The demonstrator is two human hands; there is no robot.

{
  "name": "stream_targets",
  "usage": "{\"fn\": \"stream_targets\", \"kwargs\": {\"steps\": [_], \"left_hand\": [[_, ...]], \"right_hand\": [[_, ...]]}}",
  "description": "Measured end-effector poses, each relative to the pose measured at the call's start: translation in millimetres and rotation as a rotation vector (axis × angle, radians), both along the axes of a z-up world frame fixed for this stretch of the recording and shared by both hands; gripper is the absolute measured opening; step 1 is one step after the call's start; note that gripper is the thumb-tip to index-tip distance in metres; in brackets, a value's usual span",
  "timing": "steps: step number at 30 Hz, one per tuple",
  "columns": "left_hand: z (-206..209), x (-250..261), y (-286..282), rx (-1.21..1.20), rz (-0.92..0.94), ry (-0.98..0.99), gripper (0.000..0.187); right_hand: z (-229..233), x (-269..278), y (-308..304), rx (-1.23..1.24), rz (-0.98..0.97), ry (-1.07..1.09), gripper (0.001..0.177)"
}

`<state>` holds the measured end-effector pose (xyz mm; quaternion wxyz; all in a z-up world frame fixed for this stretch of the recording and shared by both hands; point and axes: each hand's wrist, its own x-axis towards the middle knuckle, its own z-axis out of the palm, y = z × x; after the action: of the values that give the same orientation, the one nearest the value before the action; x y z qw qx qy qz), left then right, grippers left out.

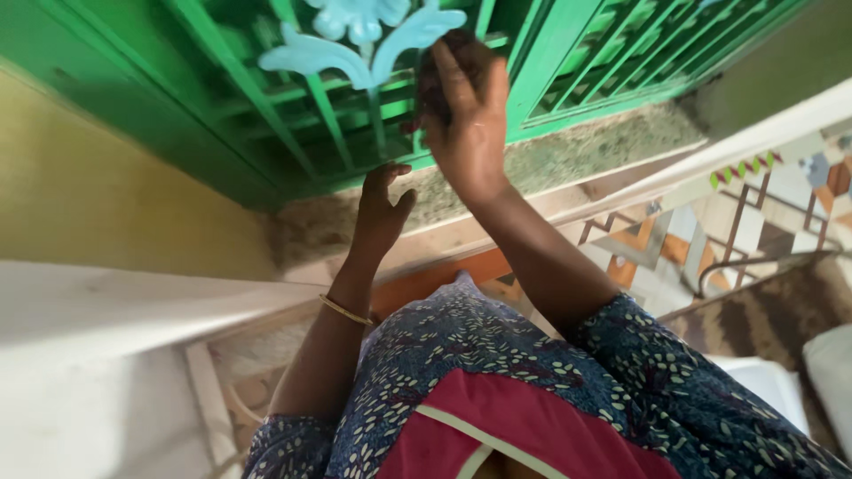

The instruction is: The person wipes a green metal gate with a purple cloth, repeatedly dipping the cloth into a white basin of water. They clean various sections of the gate, including the bars and decorative elements, and briefly handle a white container before continuing to wipe the gate.

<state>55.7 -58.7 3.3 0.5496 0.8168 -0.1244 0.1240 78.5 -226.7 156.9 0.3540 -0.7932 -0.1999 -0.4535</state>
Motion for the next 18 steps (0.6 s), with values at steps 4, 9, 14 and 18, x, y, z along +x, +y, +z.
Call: {"fn": "stream_targets", "kwargs": {"steps": [4,9,14,18], "left_hand": [[-2,5,35,0.086,-0.073,-0.035,0.041],[-12,9,66,0.078,-0.184,0.007,0.041],[-25,4,89,0.145,-0.254,-0.067,0.040],[-38,-6,92,0.192,-0.302,-0.057,0.038]], "right_hand": [[0,2,17,-0.170,-0.204,0.074,0.069],[24,-11,0,-0.491,-0.436,0.112,0.058],[18,-15,14,-0.416,-0.603,0.036,0.047],[-18,1,36,0.106,-0.288,0.295,0.070]]}}
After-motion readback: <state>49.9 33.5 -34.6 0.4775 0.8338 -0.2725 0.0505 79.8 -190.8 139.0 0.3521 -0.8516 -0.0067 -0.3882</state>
